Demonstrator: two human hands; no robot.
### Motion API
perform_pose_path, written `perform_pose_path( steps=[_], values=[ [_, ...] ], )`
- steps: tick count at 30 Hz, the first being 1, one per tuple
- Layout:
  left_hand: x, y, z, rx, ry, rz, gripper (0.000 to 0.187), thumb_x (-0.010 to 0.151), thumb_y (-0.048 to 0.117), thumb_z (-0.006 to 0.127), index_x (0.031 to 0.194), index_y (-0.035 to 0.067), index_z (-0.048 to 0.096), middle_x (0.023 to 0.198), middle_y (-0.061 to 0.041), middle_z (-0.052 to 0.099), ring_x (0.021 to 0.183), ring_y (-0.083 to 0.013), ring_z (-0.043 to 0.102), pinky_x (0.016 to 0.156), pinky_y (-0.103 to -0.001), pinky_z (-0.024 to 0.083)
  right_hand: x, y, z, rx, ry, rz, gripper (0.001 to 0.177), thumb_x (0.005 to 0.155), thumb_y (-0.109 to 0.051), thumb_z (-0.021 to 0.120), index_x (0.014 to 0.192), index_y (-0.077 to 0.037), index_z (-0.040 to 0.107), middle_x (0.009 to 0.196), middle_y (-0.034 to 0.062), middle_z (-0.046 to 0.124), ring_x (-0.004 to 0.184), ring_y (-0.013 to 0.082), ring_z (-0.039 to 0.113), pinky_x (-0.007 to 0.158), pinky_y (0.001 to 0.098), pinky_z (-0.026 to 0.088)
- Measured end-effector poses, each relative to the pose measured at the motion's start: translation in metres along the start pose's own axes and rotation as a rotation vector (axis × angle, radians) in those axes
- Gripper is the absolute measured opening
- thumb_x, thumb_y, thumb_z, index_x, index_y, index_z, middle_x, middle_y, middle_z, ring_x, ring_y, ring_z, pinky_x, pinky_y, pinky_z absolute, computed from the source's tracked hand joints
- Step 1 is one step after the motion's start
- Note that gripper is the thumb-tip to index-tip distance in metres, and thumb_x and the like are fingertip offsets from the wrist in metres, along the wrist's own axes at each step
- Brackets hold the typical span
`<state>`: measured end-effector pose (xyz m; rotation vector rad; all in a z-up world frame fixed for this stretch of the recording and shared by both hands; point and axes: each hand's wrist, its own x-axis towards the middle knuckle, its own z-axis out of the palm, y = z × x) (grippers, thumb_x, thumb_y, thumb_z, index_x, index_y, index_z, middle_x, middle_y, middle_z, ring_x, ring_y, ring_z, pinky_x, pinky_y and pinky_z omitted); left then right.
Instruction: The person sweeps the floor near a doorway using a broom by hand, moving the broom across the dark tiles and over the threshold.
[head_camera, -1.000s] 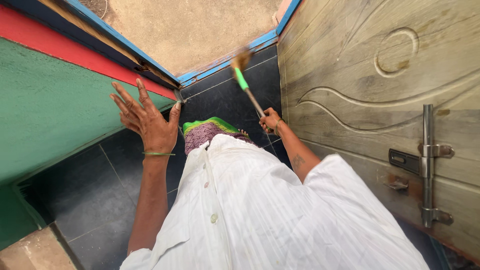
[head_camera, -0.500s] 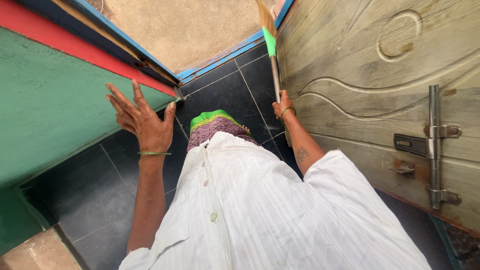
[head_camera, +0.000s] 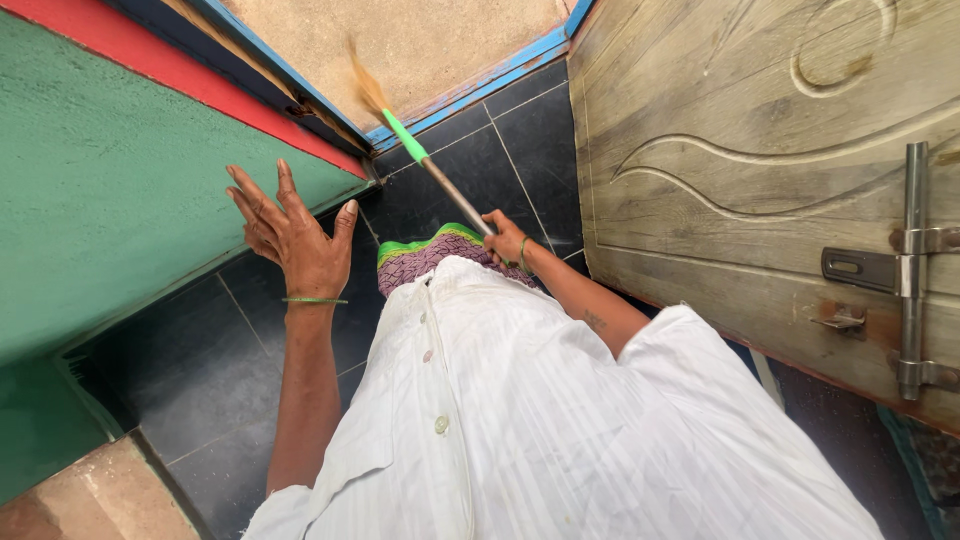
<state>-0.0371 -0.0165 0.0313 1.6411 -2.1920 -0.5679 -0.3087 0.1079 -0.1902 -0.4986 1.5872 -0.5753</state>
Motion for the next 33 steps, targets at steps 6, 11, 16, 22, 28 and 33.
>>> perform_pose_path(
  steps=[6, 11, 16, 22, 28, 33],
  values=[
    [0.001, 0.003, -0.002, 0.001, -0.022, 0.001, 0.095, 0.101, 0.059, 0.073, 0.169, 0.014, 0.026, 0.173, -0.019, -0.015, 0.159, -0.0455, -0.013, 0.124, -0.074, 0.007, 0.003, 0.031, -0.006, 0.135, -0.095, 0.045, 0.069, 0.089, 0.0, 0.058, 0.153, -0.012, 0.034, 0.075, 0.0073, 0.059, 0.051, 0.0103, 0.052, 0.039, 0.0271, 0.044],
    [-0.001, 0.005, -0.001, 0.015, -0.031, 0.019, 0.092, 0.1, 0.058, 0.072, 0.168, 0.014, 0.029, 0.172, -0.02, -0.013, 0.16, -0.0444, -0.009, 0.123, -0.073, 0.007, 0.06, 0.062, -0.035, 0.543, 0.107, 0.292, 0.063, 0.09, 0.003, 0.057, 0.146, -0.02, 0.04, 0.071, 0.0106, 0.059, 0.049, 0.0102, 0.051, 0.037, 0.0243, 0.037],
    [-0.002, 0.004, 0.001, 0.017, -0.036, 0.003, 0.091, 0.099, 0.057, 0.071, 0.167, 0.013, 0.031, 0.173, -0.02, -0.012, 0.16, -0.0442, -0.009, 0.124, -0.071, 0.005, 0.067, 0.075, -0.058, 0.17, 0.522, 0.054, 0.052, 0.09, -0.004, 0.063, 0.139, -0.016, 0.048, 0.078, 0.0102, 0.066, 0.05, 0.015, 0.058, 0.037, 0.0317, 0.046],
    [-0.002, 0.009, 0.006, 0.0, -0.05, 0.031, 0.09, 0.101, 0.06, 0.069, 0.166, 0.01, 0.032, 0.172, -0.022, -0.013, 0.159, -0.0451, -0.012, 0.123, -0.072, 0.004, 0.061, 0.065, -0.132, -0.116, 0.71, -0.025, 0.052, 0.09, -0.01, 0.064, 0.137, -0.017, 0.044, 0.099, 0.0158, 0.07, 0.054, 0.0278, 0.07, 0.043, 0.0388, 0.056],
    [-0.004, 0.012, 0.005, 0.054, -0.082, 0.006, 0.089, 0.098, 0.063, 0.066, 0.164, 0.012, 0.035, 0.172, -0.021, -0.01, 0.159, -0.0441, -0.01, 0.122, -0.073, 0.005, 0.085, 0.049, -0.138, -0.045, 0.555, 0.015, 0.055, 0.089, -0.006, 0.065, 0.139, -0.015, 0.046, 0.092, 0.0164, 0.068, 0.053, 0.0248, 0.065, 0.041, 0.0367, 0.052],
    [0.002, 0.015, 0.01, 0.074, -0.101, 0.017, 0.088, 0.097, 0.062, 0.066, 0.163, 0.012, 0.035, 0.172, -0.022, -0.009, 0.159, -0.0448, -0.009, 0.12, -0.074, 0.005, 0.084, 0.05, -0.078, 0.007, 0.261, 0.072, 0.058, 0.086, 0.0, 0.067, 0.14, -0.013, 0.049, 0.079, 0.0136, 0.066, 0.049, 0.018, 0.059, 0.038, 0.0333, 0.046]
  ],
)
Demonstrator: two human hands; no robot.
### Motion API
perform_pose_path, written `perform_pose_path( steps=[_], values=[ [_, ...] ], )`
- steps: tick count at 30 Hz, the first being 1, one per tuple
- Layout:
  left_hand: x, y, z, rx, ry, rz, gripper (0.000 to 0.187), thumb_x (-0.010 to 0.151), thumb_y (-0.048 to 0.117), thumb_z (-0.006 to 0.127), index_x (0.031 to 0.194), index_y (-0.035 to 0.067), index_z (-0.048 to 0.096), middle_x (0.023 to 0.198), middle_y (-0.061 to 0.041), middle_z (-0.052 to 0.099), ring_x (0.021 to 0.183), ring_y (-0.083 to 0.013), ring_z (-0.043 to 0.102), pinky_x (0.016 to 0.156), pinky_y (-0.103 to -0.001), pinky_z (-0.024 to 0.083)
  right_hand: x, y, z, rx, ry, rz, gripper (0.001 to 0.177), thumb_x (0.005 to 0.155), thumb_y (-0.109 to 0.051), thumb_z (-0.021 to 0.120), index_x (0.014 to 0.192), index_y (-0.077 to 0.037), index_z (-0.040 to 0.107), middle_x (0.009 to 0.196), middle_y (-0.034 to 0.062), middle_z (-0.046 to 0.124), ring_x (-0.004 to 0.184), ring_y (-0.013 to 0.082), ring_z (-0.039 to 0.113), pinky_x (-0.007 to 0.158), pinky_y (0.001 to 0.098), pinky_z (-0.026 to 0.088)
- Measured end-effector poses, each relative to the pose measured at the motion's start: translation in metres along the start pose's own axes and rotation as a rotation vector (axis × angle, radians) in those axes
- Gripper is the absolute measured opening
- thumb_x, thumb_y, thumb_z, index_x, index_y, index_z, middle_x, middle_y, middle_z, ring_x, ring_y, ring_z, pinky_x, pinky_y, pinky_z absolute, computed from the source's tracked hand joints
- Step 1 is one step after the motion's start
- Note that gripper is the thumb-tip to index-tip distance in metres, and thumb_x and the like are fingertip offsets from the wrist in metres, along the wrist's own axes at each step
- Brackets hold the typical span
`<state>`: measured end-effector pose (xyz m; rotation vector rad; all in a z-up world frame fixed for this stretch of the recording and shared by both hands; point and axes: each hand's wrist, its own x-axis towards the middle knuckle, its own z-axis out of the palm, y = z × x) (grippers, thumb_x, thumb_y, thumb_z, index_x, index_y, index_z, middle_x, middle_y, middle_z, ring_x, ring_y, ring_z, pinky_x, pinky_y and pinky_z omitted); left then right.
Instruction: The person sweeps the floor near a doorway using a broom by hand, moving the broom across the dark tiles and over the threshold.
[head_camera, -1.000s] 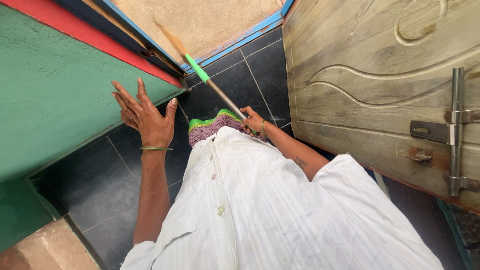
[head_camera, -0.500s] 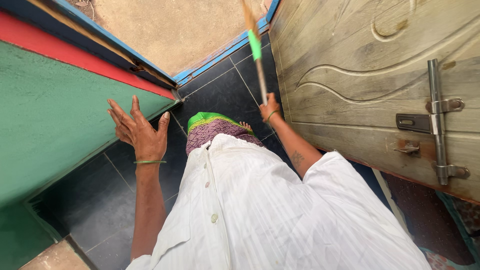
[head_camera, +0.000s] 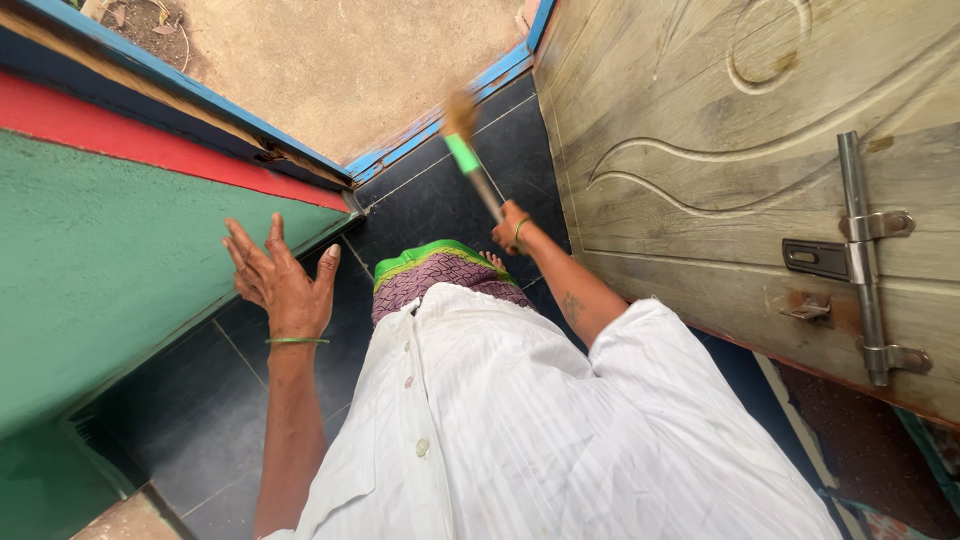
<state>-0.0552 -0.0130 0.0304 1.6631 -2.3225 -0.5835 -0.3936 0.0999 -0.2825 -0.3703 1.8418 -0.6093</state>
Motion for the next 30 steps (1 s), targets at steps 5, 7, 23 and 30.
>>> perform_pose_path(
  steps=[5, 7, 23, 30],
  values=[
    [0.013, 0.01, 0.005, -0.014, -0.014, 0.03, 0.087, 0.097, 0.06, 0.068, 0.163, 0.012, 0.035, 0.172, -0.023, -0.007, 0.159, -0.0456, -0.007, 0.121, -0.074, 0.006, -0.037, -0.007, 0.016, 0.133, -0.313, -0.052, 0.066, 0.086, 0.004, 0.066, 0.146, -0.017, 0.05, 0.073, 0.009, 0.065, 0.046, 0.0113, 0.055, 0.036, 0.0292, 0.044],
    [0.018, 0.014, 0.006, -0.015, -0.006, 0.041, 0.087, 0.098, 0.059, 0.069, 0.162, 0.012, 0.035, 0.172, -0.023, -0.007, 0.159, -0.0458, -0.006, 0.121, -0.073, 0.007, -0.059, -0.003, 0.037, 0.145, -0.339, -0.049, 0.069, 0.085, 0.004, 0.064, 0.148, -0.021, 0.048, 0.075, 0.0068, 0.066, 0.046, 0.01, 0.054, 0.036, 0.0282, 0.044],
    [0.029, 0.007, 0.012, -0.049, -0.053, 0.003, 0.083, 0.095, 0.054, 0.07, 0.158, 0.009, 0.039, 0.17, -0.024, -0.004, 0.157, -0.0462, -0.004, 0.121, -0.069, 0.008, 0.029, -0.016, -0.063, 0.578, 0.2, -0.06, 0.052, 0.092, 0.001, 0.052, 0.137, -0.019, 0.034, 0.069, 0.0093, 0.056, 0.042, 0.0143, 0.046, 0.032, 0.0298, 0.036],
    [0.03, 0.011, 0.021, -0.075, -0.087, 0.004, 0.082, 0.094, 0.052, 0.071, 0.156, 0.007, 0.041, 0.169, -0.024, -0.003, 0.157, -0.0459, -0.002, 0.12, -0.069, 0.009, 0.034, -0.017, -0.074, 0.477, 0.121, 0.01, 0.061, 0.087, 0.01, 0.055, 0.133, -0.026, 0.035, 0.073, 0.0081, 0.059, 0.045, 0.0122, 0.047, 0.034, 0.0288, 0.034]
  ],
)
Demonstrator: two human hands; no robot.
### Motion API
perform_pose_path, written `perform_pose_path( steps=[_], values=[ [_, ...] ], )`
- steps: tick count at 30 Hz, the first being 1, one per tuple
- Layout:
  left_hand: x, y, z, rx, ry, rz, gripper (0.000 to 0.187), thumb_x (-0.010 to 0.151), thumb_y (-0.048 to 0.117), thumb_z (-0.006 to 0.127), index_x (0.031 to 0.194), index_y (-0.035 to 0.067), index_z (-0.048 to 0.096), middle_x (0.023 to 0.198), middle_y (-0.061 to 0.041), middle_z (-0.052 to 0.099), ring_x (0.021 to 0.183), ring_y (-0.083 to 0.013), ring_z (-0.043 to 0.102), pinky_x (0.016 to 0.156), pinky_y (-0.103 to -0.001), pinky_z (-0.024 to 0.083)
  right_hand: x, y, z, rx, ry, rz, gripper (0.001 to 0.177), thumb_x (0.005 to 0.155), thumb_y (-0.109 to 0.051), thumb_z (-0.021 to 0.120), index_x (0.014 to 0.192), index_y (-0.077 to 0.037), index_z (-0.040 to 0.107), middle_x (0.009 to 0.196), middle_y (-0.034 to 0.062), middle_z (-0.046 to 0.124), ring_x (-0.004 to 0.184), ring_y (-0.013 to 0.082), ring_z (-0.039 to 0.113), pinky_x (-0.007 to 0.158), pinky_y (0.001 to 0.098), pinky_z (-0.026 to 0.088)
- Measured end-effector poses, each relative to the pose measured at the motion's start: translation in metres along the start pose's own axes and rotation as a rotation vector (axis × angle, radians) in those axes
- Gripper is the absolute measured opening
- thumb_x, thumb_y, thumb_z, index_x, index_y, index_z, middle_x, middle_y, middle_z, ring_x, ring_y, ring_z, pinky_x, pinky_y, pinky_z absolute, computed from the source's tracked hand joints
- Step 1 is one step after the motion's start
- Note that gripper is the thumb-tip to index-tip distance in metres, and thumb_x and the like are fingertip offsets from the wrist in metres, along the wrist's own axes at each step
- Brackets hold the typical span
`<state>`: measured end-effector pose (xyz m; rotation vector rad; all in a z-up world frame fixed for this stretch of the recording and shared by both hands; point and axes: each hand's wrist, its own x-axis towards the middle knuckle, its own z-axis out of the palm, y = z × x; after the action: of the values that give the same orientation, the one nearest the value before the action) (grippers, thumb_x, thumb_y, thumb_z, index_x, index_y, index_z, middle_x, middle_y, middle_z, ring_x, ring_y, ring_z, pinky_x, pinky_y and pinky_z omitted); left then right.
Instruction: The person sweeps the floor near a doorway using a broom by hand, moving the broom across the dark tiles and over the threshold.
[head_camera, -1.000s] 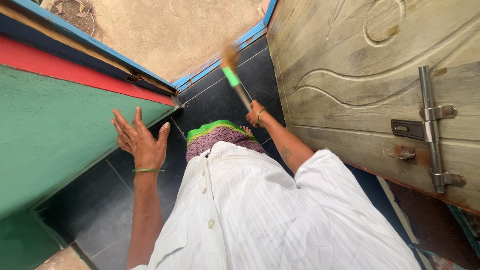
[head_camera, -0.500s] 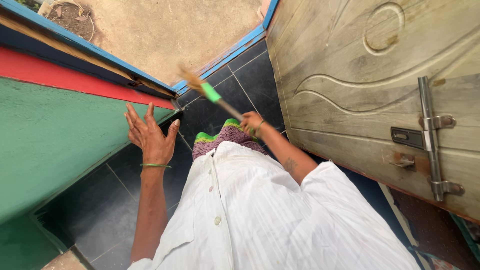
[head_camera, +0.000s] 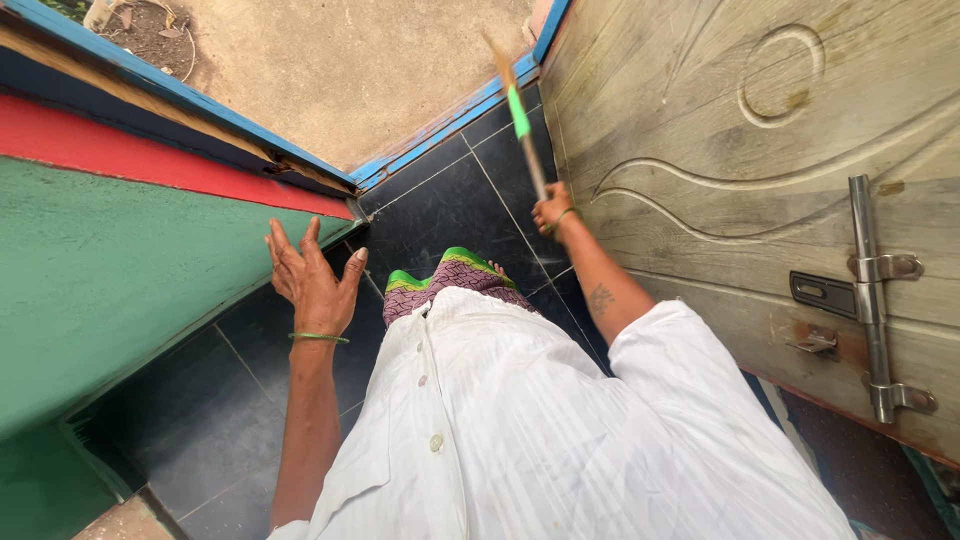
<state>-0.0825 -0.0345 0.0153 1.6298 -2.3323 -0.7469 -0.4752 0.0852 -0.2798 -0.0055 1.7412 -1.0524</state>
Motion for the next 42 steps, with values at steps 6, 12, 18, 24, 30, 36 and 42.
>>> perform_pose_path(
  steps=[6, 12, 18, 24, 30, 36, 42],
  values=[
    [0.0, -0.002, 0.0, -0.035, 0.002, -0.015, 0.082, 0.093, 0.049, 0.074, 0.156, 0.009, 0.041, 0.17, -0.024, -0.002, 0.157, -0.0456, -0.001, 0.12, -0.069, 0.01, -0.057, 0.032, 0.095, -0.216, -0.258, 0.184, 0.065, 0.092, 0.001, 0.057, 0.148, -0.022, 0.032, 0.075, 0.0088, 0.057, 0.05, 0.0113, 0.05, 0.037, 0.0282, 0.037],
    [-0.007, -0.006, 0.002, -0.067, 0.021, -0.005, 0.082, 0.093, 0.053, 0.072, 0.156, 0.01, 0.042, 0.17, -0.025, 0.001, 0.157, -0.0458, 0.001, 0.121, -0.069, 0.01, -0.127, -0.007, 0.097, -0.315, -0.497, 0.111, 0.072, 0.088, 0.002, 0.055, 0.154, -0.024, 0.04, 0.076, 0.0036, 0.059, 0.053, 0.0067, 0.05, 0.039, 0.024, 0.04],
    [-0.019, -0.016, -0.005, -0.087, 0.024, -0.045, 0.081, 0.094, 0.054, 0.071, 0.154, 0.01, 0.042, 0.169, -0.025, 0.002, 0.156, -0.0466, 0.001, 0.119, -0.069, 0.008, -0.135, 0.03, 0.108, -0.268, -0.511, 0.134, 0.068, 0.091, 0.001, 0.056, 0.154, -0.02, 0.042, 0.076, 0.0057, 0.06, 0.053, 0.0079, 0.052, 0.039, 0.0234, 0.043],
    [-0.032, -0.031, -0.012, -0.091, 0.039, -0.084, 0.08, 0.093, 0.054, 0.069, 0.155, 0.011, 0.042, 0.169, -0.024, 0.004, 0.157, -0.0446, 0.002, 0.122, -0.067, 0.009, -0.044, 0.037, 0.074, 0.205, -0.319, 0.347, 0.058, 0.09, 0.005, 0.061, 0.143, -0.013, 0.046, 0.071, 0.0095, 0.054, 0.05, 0.0097, 0.05, 0.035, 0.0224, 0.037],
    [-0.038, -0.043, -0.013, -0.108, 0.031, -0.073, 0.079, 0.095, 0.055, 0.067, 0.154, 0.01, 0.041, 0.169, -0.025, 0.003, 0.157, -0.0462, -0.001, 0.121, -0.068, 0.007, -0.051, 0.014, 0.029, -0.174, 0.151, -0.056, 0.056, 0.091, 0.002, 0.059, 0.138, -0.02, 0.04, 0.072, 0.0059, 0.058, 0.049, 0.013, 0.05, 0.035, 0.0296, 0.039],
    [-0.03, -0.037, -0.01, -0.097, -0.009, -0.069, 0.082, 0.094, 0.061, 0.064, 0.155, 0.011, 0.041, 0.169, -0.024, 0.004, 0.157, -0.046, 0.0, 0.121, -0.069, 0.009, -0.031, -0.006, -0.014, -0.313, 0.222, -0.159, 0.057, 0.092, 0.0, 0.063, 0.14, -0.02, 0.039, 0.076, 0.0092, 0.062, 0.049, 0.0129, 0.054, 0.037, 0.0307, 0.045],
    [-0.029, -0.028, -0.012, -0.092, -0.022, -0.058, 0.083, 0.093, 0.062, 0.063, 0.155, 0.011, 0.042, 0.169, -0.024, 0.004, 0.157, -0.045, -0.001, 0.121, -0.069, 0.009, -0.039, 0.035, 0.053, -0.191, -0.063, 0.063, 0.054, 0.09, 0.003, 0.062, 0.13, -0.017, 0.033, 0.071, 0.0101, 0.057, 0.048, 0.0166, 0.047, 0.037, 0.0333, 0.034]
  ],
)
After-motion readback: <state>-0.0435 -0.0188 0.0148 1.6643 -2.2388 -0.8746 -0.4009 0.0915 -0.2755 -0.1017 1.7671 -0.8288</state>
